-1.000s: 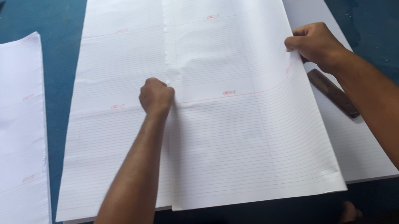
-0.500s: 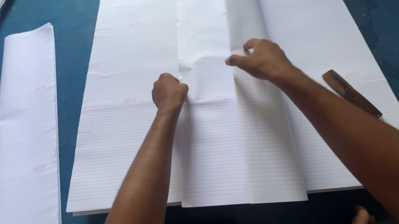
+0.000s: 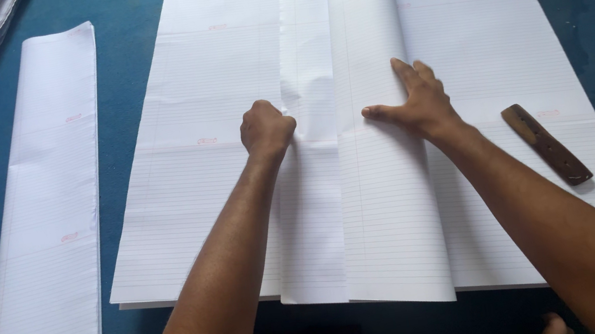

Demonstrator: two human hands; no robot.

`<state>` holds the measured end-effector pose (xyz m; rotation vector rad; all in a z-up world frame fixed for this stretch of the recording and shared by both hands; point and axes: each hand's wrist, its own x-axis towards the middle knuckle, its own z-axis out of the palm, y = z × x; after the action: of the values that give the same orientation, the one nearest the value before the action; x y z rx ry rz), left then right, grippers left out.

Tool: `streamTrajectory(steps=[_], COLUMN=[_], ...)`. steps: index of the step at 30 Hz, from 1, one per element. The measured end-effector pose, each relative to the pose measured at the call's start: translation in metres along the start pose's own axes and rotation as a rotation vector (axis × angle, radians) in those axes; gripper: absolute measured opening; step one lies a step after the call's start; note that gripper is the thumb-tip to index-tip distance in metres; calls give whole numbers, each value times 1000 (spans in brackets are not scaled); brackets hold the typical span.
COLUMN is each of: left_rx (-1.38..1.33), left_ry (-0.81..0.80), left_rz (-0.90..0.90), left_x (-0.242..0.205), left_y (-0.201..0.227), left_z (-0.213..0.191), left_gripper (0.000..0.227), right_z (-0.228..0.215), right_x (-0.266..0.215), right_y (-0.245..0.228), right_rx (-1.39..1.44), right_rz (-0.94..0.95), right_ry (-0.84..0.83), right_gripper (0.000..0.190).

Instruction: The person folds large sheets of lined paper in half and then in thirds, using a wooden block to press the creases flat. The folded sheets are stacked on the table.

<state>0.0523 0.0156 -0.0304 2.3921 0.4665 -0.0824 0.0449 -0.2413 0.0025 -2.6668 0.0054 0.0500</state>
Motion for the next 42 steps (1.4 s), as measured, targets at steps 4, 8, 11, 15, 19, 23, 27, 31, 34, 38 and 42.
streamTrajectory(steps=[4,8,11,15,19,23,27,31,34,38,42], left_rx=[-27,-7,24,51,17,-53,-160,-171,-208,-297,-344], left_ry=[4,37,11,17,-11,32,-11,-21,12,11,-43], left_rz=[5,-8,-30,-22,-14,-19,-80,-96,-76,-78,-112], left_x=[2,2,2,3,4,2,0,1,6,14,14], left_y=[-1,4,6,5,2,-1,-3,-4,-9,-17,-20], left_z=[-6,-4,-1,-1,-3,-7,-16,-16,-12,-9,-7], left_gripper=[13,11,8,12,11,6,12,9,6,5,10], right_z=[11,19,26,20,12,18,26,33,37,40,43], right_x=[-4,-1,-1,-2,-10,-15,-9,-3,-2,0,0], right_y=[-1,-2,-6,-9,-12,-20,-25,-32,-38,-43,-44], right_rx=[-49,75,193,216,224,289,245,151,104,79,52], right_rz=[18,-35,-108,-109,-57,-42,-48,-47,-34,-16,-26], right_ry=[-48,-14,33,37,-10,-14,-28,-31,-32,-27,-22], right_gripper=[111,85,82,91,89,91,92,92,92,93,94])
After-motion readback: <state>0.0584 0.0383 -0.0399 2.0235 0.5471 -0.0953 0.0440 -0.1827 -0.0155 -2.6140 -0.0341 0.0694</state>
